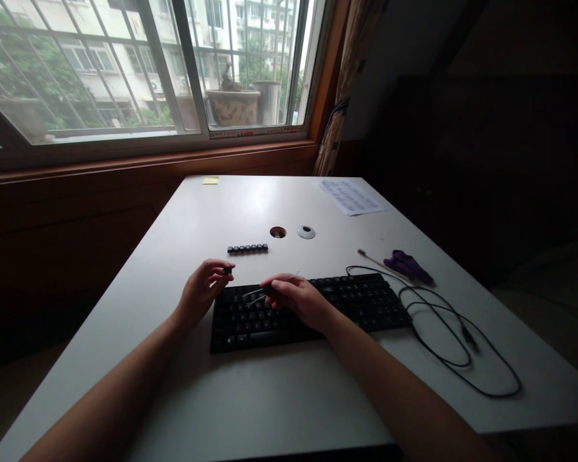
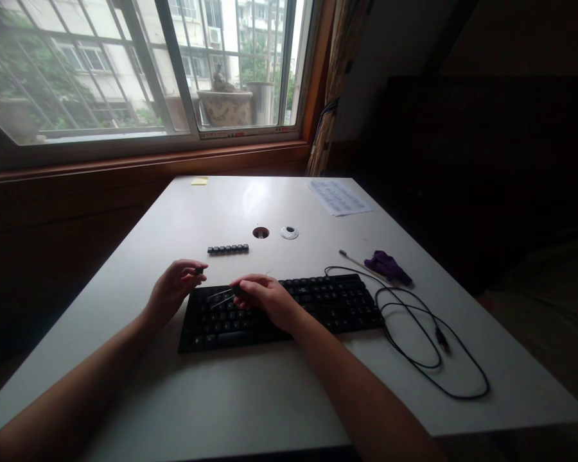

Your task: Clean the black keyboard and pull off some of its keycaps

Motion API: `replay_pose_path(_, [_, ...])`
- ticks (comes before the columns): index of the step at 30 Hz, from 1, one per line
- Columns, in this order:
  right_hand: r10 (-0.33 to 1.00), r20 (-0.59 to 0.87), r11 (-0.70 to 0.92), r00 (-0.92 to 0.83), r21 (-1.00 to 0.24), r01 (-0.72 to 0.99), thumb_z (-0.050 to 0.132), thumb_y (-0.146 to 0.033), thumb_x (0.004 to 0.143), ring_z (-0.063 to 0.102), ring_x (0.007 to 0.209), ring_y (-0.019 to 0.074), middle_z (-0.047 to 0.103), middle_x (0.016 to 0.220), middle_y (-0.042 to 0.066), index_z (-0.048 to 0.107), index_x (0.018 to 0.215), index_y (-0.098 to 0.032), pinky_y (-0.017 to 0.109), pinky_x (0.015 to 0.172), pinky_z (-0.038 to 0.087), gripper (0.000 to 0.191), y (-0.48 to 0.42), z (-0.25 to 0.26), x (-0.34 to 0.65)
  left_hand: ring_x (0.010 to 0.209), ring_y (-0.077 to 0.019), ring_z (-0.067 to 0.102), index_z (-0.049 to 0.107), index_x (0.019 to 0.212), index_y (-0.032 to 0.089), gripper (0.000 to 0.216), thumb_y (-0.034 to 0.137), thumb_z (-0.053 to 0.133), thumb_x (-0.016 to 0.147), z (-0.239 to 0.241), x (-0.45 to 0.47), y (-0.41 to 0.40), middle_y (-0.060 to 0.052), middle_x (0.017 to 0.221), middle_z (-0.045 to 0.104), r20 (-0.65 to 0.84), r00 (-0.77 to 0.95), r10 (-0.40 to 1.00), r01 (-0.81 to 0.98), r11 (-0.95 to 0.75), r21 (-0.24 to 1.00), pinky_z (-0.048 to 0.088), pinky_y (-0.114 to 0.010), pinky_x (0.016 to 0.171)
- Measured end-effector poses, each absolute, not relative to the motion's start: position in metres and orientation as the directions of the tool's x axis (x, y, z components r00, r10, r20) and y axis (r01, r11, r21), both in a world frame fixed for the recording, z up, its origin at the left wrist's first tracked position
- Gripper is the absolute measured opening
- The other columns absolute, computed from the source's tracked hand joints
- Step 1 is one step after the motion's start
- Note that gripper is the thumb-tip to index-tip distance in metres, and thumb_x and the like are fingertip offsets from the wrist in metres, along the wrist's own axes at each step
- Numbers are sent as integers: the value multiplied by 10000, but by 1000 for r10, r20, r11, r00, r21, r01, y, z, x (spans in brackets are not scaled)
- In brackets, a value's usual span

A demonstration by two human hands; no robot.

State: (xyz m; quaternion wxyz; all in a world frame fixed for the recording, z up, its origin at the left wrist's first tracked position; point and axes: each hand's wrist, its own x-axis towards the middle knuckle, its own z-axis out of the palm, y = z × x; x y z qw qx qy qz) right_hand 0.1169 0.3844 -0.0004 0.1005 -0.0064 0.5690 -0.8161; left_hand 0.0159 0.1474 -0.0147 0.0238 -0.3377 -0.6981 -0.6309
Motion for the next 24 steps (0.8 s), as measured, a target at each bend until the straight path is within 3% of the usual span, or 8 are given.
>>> replay_pose_path(6, [-165,-90,-307,-982,-942,138,696,-404,876,663,739,139,733,792,49,755,1058,-185,255,675,516,291,383,-1,117,990,-186,642,671,995,207,98,248,685,907,-14,18,150,-78,1092,595,517,-699,494,574,-43,818,603,-339,839])
replay_pose_path(17, [-161,-84,-283,-983,-950,128,689,-409,879,664,755,145,731,802,48,750,1080,-192,261,679,514,301,383,-2,117,939,-200,694,627,1034,196,193,238,723,871,-19,20,153,-57,1017,628,455,-744,490,466,-108,878,617,-383,841])
replay_pose_path(24, [-164,-74,-259,-984,-959,115,677,-410,891,660,746,143,730,805,46,743,1116,-195,264,680,514,317,383,-2,117,984,-200,648,645,1043,211,187,224,714,870,-17,19,153,-62,1023,639,477,-737,479,515,-60,855,594,-387,856])
